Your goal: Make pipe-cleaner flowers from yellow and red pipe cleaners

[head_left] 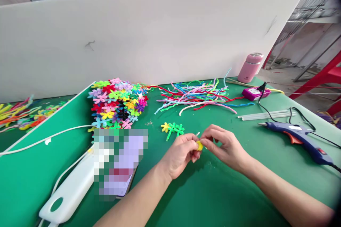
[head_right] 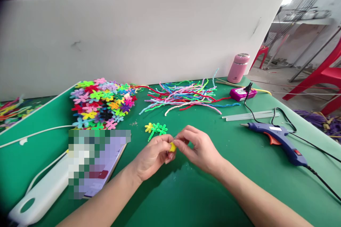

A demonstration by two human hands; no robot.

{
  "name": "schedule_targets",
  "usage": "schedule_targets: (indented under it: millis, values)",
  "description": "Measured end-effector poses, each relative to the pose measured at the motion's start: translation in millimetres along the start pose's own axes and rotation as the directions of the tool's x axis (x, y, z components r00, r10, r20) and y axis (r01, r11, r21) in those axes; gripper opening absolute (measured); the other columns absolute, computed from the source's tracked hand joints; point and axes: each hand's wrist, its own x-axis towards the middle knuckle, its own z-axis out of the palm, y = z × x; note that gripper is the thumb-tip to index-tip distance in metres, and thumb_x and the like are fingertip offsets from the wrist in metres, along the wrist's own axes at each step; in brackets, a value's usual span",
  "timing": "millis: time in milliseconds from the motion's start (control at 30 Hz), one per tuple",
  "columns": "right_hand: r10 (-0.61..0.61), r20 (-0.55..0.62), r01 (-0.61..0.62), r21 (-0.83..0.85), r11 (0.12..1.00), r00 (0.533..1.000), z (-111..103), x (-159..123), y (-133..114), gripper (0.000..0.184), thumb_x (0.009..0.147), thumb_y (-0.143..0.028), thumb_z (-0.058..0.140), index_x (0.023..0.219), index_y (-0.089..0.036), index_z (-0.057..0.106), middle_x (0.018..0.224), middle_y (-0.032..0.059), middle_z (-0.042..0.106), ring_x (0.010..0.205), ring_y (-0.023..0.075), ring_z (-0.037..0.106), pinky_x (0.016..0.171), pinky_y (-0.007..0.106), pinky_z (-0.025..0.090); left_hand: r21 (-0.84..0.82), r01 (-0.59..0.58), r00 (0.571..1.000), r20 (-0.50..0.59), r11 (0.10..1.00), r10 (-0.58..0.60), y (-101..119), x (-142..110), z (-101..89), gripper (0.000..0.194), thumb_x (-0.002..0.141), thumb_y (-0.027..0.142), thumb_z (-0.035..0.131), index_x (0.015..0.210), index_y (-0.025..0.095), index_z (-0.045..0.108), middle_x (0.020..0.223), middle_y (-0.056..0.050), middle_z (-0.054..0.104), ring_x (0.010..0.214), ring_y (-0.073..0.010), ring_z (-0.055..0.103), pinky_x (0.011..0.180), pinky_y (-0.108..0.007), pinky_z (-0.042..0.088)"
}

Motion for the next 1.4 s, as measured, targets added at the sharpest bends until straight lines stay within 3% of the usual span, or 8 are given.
schedule_targets:
  millis: [333,600,767,867,1000,1067,1167,1400]
  values:
    - [0.094,0.129,-0.071,-0.170,0.983,0.987,2.9,-0.3,12.9,0.026,0.090,-0.028,0.038,0.070,-0.018,0.052,0.068,0.0017,0.052,0.061,0.0136,0.047,0.056,0.025,0.036,0.432,-0.220,0.965,-0.037,0.875,0.261,-17.8,6.4,-1.0,0.005,0.071,0.020,0.047,0.067,0.017,0.047,0.054,0.005,0.042,0.049,-0.0087,0.038,0.046,-0.021,0.032]
    - [0.289,0.191,-0.319,0.151,0.936,0.938,9.8,-13.4,16.6,0.040,0.089,-0.045,0.034,0.059,-0.019,0.039,0.056,-0.0034,0.035,0.053,0.0113,0.032,0.049,0.024,0.030,0.791,-0.438,0.794,0.117,0.427,0.597,-36.9,2.6,-2.9,0.012,0.075,0.011,0.043,0.071,0.018,0.052,0.069,-0.003,0.052,0.069,-0.0186,0.046,0.069,-0.035,0.039]
    - [0.404,0.332,-0.521,0.476,0.708,0.852,10.0,-13.0,13.3,0.043,0.082,-0.052,0.044,0.056,-0.019,0.036,0.052,-0.0067,0.026,0.047,0.0082,0.020,0.043,0.023,0.019,0.900,-0.432,0.611,0.344,-0.064,0.713,-43.3,0.8,-1.3,0.016,0.077,0.005,0.040,0.077,0.015,0.053,0.070,-0.006,0.056,0.068,-0.0190,0.049,0.064,-0.033,0.043]
    - [0.432,0.353,-0.558,0.536,0.634,0.830,9.4,-12.7,10.8,0.042,0.081,-0.051,0.047,0.056,-0.019,0.037,0.051,-0.0074,0.025,0.047,0.0076,0.019,0.042,0.023,0.017,0.885,-0.462,0.627,0.279,0.059,0.728,-40.3,-0.1,1.6,0.015,0.077,0.006,0.041,0.076,0.016,0.052,0.068,-0.004,0.055,0.065,-0.0169,0.049,0.062,-0.031,0.044]
    - [0.410,0.289,-0.502,0.496,0.708,0.865,6.0,-11.8,10.4,0.041,0.085,-0.049,0.042,0.060,-0.017,0.043,0.053,-0.0053,0.033,0.048,0.0082,0.026,0.044,0.022,0.023,0.667,-0.360,0.872,-0.009,0.652,0.490,-30.4,0.6,4.7,0.006,0.076,0.014,0.046,0.075,0.016,0.052,0.063,0.001,0.050,0.056,-0.0117,0.046,0.053,-0.024,0.040]
    - [0.393,0.243,-0.462,0.466,0.754,0.887,4.1,-11.3,11.6,0.041,0.088,-0.047,0.038,0.063,-0.016,0.046,0.057,-0.0033,0.038,0.051,0.0087,0.032,0.046,0.022,0.028,0.448,-0.238,0.948,-0.085,0.862,0.306,-26.7,1.9,4.6,0.005,0.075,0.020,0.050,0.074,0.015,0.051,0.061,0.002,0.050,0.053,-0.0100,0.044,0.049,-0.022,0.038]
    - [0.366,0.139,-0.389,0.420,0.820,0.920,2.2,-11.9,13.5,0.031,0.089,-0.041,0.039,0.075,-0.015,0.051,0.064,-0.0016,0.043,0.056,0.0097,0.038,0.050,0.021,0.034,0.229,-0.139,0.977,-0.130,0.963,0.172,-24.9,3.7,4.1,0.010,0.072,0.024,0.055,0.072,0.015,0.052,0.057,0.003,0.051,0.051,-0.0082,0.042,0.049,-0.020,0.035]
    - [0.085,-0.017,-0.081,0.167,0.983,0.996,2.0,-16.3,16.9,0.017,0.079,-0.022,0.057,0.095,-0.018,0.053,0.082,0.0023,0.054,0.065,0.0116,0.049,0.060,0.024,0.042,0.070,-0.082,0.984,-0.153,0.994,0.092,-25.3,2.3,7.3,0.008,0.070,0.019,0.055,0.066,0.014,0.050,0.055,0.004,0.050,0.051,-0.0074,0.042,0.048,-0.020,0.033]
